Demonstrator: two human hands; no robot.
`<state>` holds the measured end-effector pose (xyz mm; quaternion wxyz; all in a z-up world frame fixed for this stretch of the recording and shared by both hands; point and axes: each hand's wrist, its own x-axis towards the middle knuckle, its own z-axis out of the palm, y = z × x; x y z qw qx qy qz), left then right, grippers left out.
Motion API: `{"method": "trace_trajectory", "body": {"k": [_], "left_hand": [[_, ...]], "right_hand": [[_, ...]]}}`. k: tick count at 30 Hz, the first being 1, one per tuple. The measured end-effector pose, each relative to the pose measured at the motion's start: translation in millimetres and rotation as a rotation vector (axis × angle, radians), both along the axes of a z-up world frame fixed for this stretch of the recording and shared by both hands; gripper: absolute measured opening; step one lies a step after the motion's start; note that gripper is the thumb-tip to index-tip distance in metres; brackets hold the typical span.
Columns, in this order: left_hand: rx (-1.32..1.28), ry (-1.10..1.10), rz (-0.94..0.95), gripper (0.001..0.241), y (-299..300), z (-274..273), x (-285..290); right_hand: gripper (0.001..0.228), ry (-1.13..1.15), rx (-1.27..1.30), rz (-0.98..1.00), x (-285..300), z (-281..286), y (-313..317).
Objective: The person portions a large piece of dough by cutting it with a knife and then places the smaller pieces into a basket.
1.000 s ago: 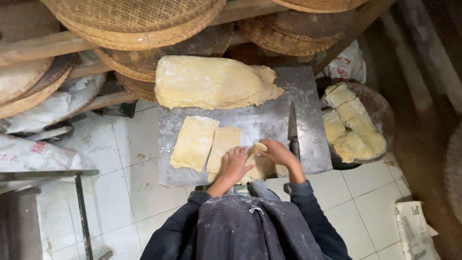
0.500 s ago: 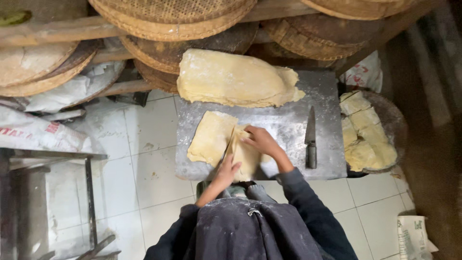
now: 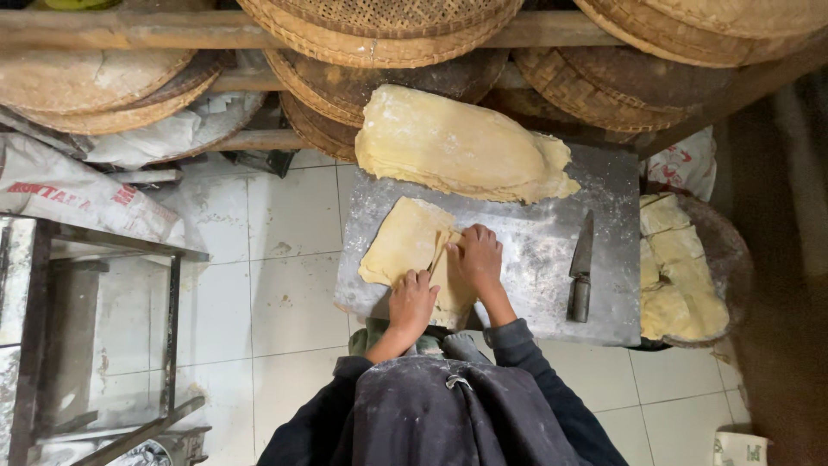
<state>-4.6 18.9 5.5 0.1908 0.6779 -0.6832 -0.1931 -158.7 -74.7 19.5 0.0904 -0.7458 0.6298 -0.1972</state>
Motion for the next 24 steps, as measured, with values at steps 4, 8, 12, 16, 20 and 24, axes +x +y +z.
{"method": "trace_trajectory", "body": {"k": [4,8,12,16,20,24], "left_hand": [[-0.114,-0.01,-0.018,0.046,2.0,2.6,-1.4],[-0.12,0.01,-0.055,0.043,-0.1,-1.6,-2.8],[-0.079,0.074,-0.044,0.036,-6.2,-3.0,-1.3],[-0.055,0.128,-0.035,0.031,-8.8,0.5,-2.0],[-0.066,0.144,-0.056,0.028,-10.7,2.8,-1.7],[-0.062,0.141,-0.047,0.029,-10.6,-3.4,-2.4]], "right_hand": [[0.043,-0.176,-0.039,0.191,-16.3,-3.0,-7.4],[0.034,-0.266,0.103,0.268,-32.9,-0.9,-12.9],[0.04,-0.614,0.241,0.294,-37.6,2.1,-17.8],[0.027,-0.447,0.381,0.177,-35.5,-11.3,-30.4],[0.019,-0.471,0.408,0.028,-36.0,-37.7,-53.0],[0.015,-0.545,0.332,-0.048,-38.3,-53.0,-52.6]]}}
